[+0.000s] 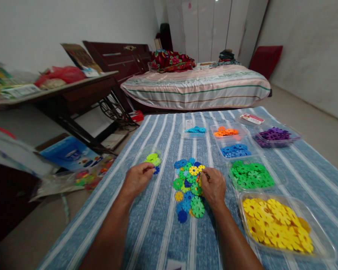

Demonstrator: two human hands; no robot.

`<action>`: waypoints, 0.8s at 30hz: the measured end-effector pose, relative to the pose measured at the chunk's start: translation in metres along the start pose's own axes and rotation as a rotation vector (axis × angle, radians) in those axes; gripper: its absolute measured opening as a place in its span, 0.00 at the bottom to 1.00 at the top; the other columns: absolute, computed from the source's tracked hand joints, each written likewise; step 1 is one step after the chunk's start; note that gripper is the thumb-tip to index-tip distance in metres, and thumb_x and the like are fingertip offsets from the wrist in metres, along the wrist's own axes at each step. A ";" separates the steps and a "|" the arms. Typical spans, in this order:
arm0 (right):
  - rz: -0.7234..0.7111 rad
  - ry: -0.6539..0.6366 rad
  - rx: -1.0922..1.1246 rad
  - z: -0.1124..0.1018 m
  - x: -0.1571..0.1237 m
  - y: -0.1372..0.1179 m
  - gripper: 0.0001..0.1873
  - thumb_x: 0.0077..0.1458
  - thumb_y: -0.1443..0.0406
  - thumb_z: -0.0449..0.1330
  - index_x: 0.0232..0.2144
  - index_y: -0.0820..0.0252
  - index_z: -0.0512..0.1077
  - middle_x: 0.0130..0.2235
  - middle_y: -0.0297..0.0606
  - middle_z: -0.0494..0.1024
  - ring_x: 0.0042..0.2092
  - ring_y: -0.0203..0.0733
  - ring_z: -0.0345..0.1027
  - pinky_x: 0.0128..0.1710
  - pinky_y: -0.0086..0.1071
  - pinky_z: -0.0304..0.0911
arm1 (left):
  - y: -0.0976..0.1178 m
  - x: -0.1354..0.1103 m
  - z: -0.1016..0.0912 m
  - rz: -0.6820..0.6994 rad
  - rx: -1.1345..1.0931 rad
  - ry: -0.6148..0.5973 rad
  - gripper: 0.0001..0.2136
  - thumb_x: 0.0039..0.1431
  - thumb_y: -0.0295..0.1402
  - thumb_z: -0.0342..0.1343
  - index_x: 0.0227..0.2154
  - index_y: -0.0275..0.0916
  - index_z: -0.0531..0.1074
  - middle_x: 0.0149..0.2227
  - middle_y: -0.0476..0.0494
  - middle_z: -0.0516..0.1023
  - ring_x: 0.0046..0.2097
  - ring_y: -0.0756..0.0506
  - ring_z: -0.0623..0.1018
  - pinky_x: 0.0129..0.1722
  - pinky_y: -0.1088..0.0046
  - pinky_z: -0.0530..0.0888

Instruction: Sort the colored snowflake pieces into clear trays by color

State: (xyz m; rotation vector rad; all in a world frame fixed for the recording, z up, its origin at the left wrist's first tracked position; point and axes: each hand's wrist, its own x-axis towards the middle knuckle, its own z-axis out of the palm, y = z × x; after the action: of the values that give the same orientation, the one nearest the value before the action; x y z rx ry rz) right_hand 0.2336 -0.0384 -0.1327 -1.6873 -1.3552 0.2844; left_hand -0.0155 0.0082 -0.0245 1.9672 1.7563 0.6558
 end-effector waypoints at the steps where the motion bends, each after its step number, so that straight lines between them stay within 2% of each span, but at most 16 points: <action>1: -0.006 0.003 -0.002 0.000 0.000 0.000 0.17 0.55 0.56 0.50 0.29 0.59 0.75 0.34 0.41 0.78 0.39 0.47 0.68 0.43 0.39 0.58 | -0.003 0.007 -0.012 -0.005 0.110 0.019 0.10 0.54 0.34 0.51 0.30 0.39 0.77 0.30 0.47 0.78 0.34 0.46 0.76 0.35 0.72 0.68; 4: -0.014 0.014 -0.011 0.000 0.001 -0.001 0.17 0.55 0.57 0.50 0.29 0.59 0.75 0.34 0.41 0.78 0.39 0.47 0.68 0.43 0.39 0.58 | -0.012 0.024 -0.041 -0.086 0.430 -0.028 0.10 0.55 0.32 0.51 0.30 0.40 0.77 0.30 0.45 0.79 0.35 0.45 0.77 0.34 0.72 0.67; 8: -0.009 0.029 -0.010 0.000 0.002 -0.004 0.16 0.55 0.58 0.50 0.29 0.58 0.75 0.35 0.41 0.78 0.40 0.47 0.68 0.44 0.39 0.58 | -0.016 0.036 -0.056 -0.151 0.641 -0.150 0.10 0.54 0.30 0.51 0.31 0.41 0.78 0.33 0.44 0.81 0.39 0.43 0.78 0.35 0.72 0.67; 10: -0.005 0.035 -0.005 -0.001 0.002 -0.005 0.16 0.54 0.59 0.50 0.28 0.58 0.75 0.35 0.41 0.78 0.40 0.47 0.68 0.44 0.39 0.58 | -0.015 0.036 -0.058 -0.185 0.677 -0.134 0.11 0.53 0.30 0.51 0.34 0.42 0.79 0.36 0.42 0.82 0.42 0.42 0.78 0.36 0.72 0.68; 12: -0.004 0.030 -0.008 -0.002 0.002 -0.006 0.15 0.54 0.59 0.50 0.28 0.58 0.75 0.34 0.41 0.78 0.39 0.46 0.68 0.43 0.39 0.58 | -0.015 0.033 -0.057 -0.203 0.680 -0.034 0.12 0.54 0.31 0.51 0.37 0.41 0.78 0.39 0.40 0.82 0.43 0.40 0.78 0.38 0.70 0.69; 14: -0.004 0.020 -0.014 -0.003 0.002 -0.006 0.15 0.54 0.59 0.50 0.28 0.58 0.75 0.33 0.40 0.77 0.38 0.46 0.67 0.42 0.38 0.58 | -0.012 0.026 -0.053 -0.171 0.615 0.060 0.13 0.55 0.33 0.50 0.37 0.39 0.78 0.39 0.39 0.81 0.42 0.40 0.78 0.38 0.69 0.69; 16: -0.002 0.015 -0.021 -0.004 0.003 -0.007 0.16 0.55 0.59 0.50 0.28 0.58 0.75 0.33 0.40 0.77 0.38 0.46 0.67 0.42 0.38 0.57 | -0.006 0.012 -0.044 -0.086 0.464 0.040 0.12 0.56 0.35 0.49 0.35 0.39 0.77 0.36 0.41 0.80 0.39 0.41 0.78 0.38 0.68 0.69; 18: 0.000 0.013 -0.024 -0.004 0.003 -0.006 0.16 0.55 0.59 0.50 0.28 0.58 0.75 0.33 0.40 0.77 0.38 0.46 0.67 0.43 0.38 0.57 | 0.006 -0.007 -0.028 0.019 0.265 -0.111 0.11 0.55 0.35 0.50 0.31 0.39 0.76 0.32 0.44 0.79 0.36 0.44 0.77 0.37 0.70 0.69; 20: 0.002 0.013 -0.025 -0.004 0.003 -0.006 0.16 0.55 0.59 0.50 0.28 0.58 0.75 0.34 0.40 0.78 0.39 0.46 0.67 0.43 0.38 0.57 | 0.019 -0.029 -0.008 0.115 0.119 -0.327 0.10 0.55 0.35 0.50 0.27 0.38 0.75 0.30 0.46 0.78 0.34 0.46 0.76 0.35 0.72 0.68; 22: 0.007 0.012 -0.023 -0.004 0.003 -0.005 0.16 0.55 0.58 0.50 0.29 0.58 0.75 0.34 0.40 0.78 0.39 0.46 0.67 0.44 0.38 0.57 | 0.031 -0.052 0.013 0.170 0.067 -0.518 0.08 0.54 0.34 0.52 0.25 0.39 0.74 0.28 0.48 0.76 0.33 0.48 0.75 0.34 0.73 0.67; 24: 0.014 0.008 -0.021 -0.004 0.003 -0.005 0.16 0.55 0.59 0.50 0.29 0.58 0.75 0.34 0.40 0.78 0.40 0.46 0.67 0.44 0.38 0.57 | 0.040 -0.070 0.031 0.193 0.068 -0.604 0.06 0.53 0.34 0.55 0.28 0.39 0.74 0.31 0.48 0.77 0.35 0.47 0.75 0.35 0.73 0.67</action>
State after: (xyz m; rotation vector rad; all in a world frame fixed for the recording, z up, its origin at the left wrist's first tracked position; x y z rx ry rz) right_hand 0.2342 -0.0384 -0.1258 -1.7144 -1.3452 0.2722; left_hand 0.0285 -0.0655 -0.0301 2.1046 1.2436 0.0331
